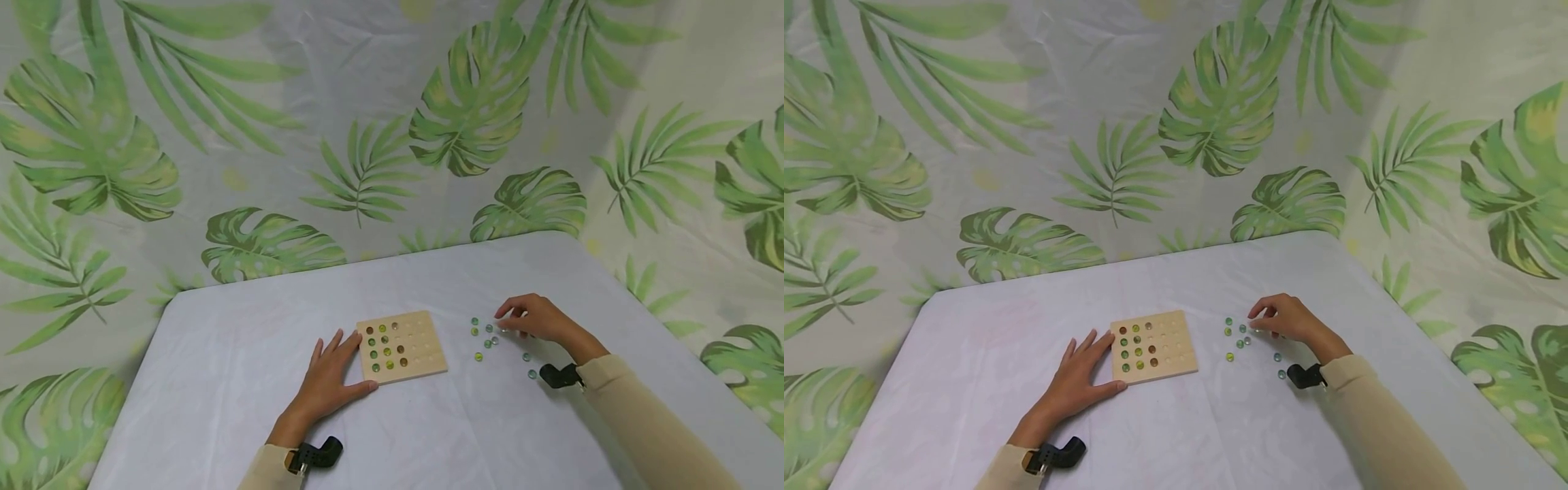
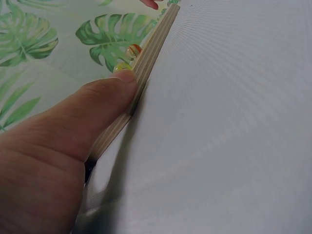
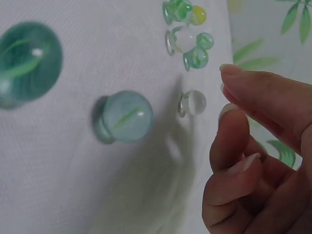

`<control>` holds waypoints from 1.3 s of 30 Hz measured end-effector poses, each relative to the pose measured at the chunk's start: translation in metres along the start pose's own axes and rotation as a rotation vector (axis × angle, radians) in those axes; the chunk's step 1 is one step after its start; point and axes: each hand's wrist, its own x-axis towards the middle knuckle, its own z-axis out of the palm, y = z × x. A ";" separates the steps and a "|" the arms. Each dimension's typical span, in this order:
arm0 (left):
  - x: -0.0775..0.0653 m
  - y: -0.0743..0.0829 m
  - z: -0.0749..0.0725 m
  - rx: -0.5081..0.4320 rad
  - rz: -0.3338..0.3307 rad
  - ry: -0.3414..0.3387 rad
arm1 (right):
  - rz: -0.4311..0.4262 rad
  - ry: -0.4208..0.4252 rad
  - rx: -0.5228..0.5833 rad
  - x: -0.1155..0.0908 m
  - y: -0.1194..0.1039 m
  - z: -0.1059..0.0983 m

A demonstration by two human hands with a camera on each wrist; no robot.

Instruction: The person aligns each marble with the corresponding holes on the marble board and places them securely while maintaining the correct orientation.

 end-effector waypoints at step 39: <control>0.000 0.001 -0.001 0.006 0.001 -0.008 | 0.059 0.009 0.007 -0.004 0.022 0.014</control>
